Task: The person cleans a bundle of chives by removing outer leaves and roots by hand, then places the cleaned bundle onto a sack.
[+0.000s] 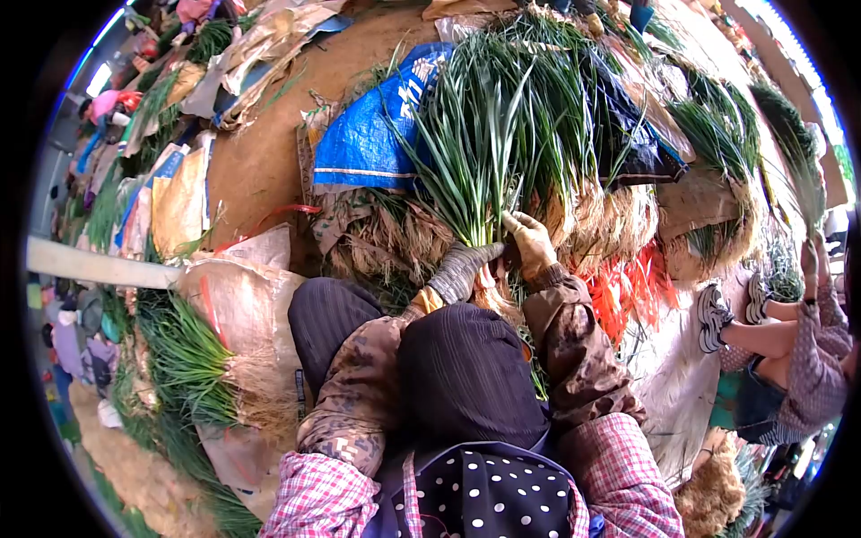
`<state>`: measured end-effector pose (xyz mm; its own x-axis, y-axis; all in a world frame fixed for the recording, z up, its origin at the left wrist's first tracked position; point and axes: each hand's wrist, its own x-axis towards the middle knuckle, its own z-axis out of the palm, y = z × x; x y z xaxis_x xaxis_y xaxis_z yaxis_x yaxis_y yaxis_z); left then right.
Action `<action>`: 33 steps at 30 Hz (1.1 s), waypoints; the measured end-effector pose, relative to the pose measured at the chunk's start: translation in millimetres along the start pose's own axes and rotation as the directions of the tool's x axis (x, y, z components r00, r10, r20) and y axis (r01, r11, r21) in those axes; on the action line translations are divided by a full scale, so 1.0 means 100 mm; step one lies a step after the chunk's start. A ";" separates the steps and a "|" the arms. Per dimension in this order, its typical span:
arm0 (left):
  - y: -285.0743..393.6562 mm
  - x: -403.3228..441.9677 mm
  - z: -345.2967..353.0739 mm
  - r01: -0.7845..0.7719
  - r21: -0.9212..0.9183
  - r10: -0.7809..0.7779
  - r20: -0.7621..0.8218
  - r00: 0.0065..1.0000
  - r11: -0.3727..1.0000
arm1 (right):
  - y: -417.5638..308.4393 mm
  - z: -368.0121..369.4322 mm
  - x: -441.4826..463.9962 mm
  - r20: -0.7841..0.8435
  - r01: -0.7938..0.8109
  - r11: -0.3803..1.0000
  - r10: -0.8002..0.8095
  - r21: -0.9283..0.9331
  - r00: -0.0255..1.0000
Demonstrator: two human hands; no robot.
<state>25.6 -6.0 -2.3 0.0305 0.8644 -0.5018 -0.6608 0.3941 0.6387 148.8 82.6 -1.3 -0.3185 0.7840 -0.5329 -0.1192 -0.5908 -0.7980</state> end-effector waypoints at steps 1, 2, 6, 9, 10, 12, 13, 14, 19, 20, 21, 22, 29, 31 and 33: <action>0.05 -0.02 0.05 0.037 0.171 -0.019 -0.105 0.994 0.984 | 0.09 -0.02 0.09 -0.032 0.021 0.999 -0.022 -0.035 0.999; 0.09 -0.02 0.08 0.094 0.334 -0.022 -0.212 0.977 0.938 | 0.19 -0.05 0.17 -0.063 0.038 0.997 -0.043 -0.067 0.997; 0.24 -0.11 0.14 0.227 0.537 0.037 -0.436 0.899 0.813 | 0.44 -0.13 0.21 -0.060 0.311 0.455 -0.636 -0.834 0.769; -0.21 0.39 -0.39 0.100 0.547 0.203 -0.467 0.861 0.831 | 0.70 -0.35 0.02 0.209 0.366 0.153 -0.598 -0.918 0.774; 0.03 0.14 -0.17 0.191 0.534 0.139 -0.517 0.844 0.824 | 0.82 -0.47 -0.15 0.340 0.424 0.085 -0.469 -0.902 0.815; 0.10 0.05 -0.14 0.209 0.447 0.056 -0.510 0.858 0.870 | 1.07 -0.69 -0.41 0.398 0.413 -0.136 0.123 -0.901 0.909; 0.25 -0.11 0.02 0.261 0.489 0.058 -0.546 0.836 0.832 | 1.31 -0.84 -0.43 0.320 0.529 -0.343 0.507 -0.776 0.800; 0.14 -0.03 -0.10 0.178 0.496 0.113 -0.501 0.858 0.850 | 1.26 -0.92 -0.63 0.312 0.506 -0.237 0.555 -0.829 0.771; 0.01 0.07 -0.21 0.125 0.465 0.097 -0.425 0.900 0.877 | 0.89 -0.74 -0.33 0.116 0.156 0.106 -0.307 -0.982 0.944; 0.06 0.10 -0.13 0.202 0.469 0.049 -0.469 0.882 0.860 | 0.78 -0.64 -0.21 0.041 0.093 0.149 -0.318 -0.984 0.947; 0.10 0.12 -0.07 0.276 0.470 0.004 -0.512 0.859 0.838 | 0.63 -0.54 -0.10 -0.035 0.031 0.194 -0.327 -0.981 0.944; 0.16 0.05 -0.01 0.218 0.509 0.023 -0.425 0.905 0.833 | 0.65 -0.60 0.11 -0.052 0.017 0.212 -0.314 -0.977 0.948; -0.15 -0.01 -0.25 -0.242 0.288 0.290 -0.138 0.947 0.927 | 0.51 -0.43 0.15 0.006 0.170 0.338 -0.436 -0.926 0.900; 0.13 -0.35 0.03 -0.046 0.479 0.225 -0.324 0.919 0.877 | 0.38 -0.37 -0.07 0.088 0.279 0.498 -0.373 -0.821 0.924; -0.11 -0.09 -0.17 -0.017 0.544 0.201 -0.282 0.938 0.839 | 0.26 -0.19 -0.24 0.076 0.252 0.614 -0.297 -0.748 0.952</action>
<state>19.8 -23.4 -14.9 -0.3160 0.8023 -0.5065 -0.1474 0.4859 0.8615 171.2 52.1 -14.9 -0.3395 0.9073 -0.2483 0.5497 -0.0228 -0.8350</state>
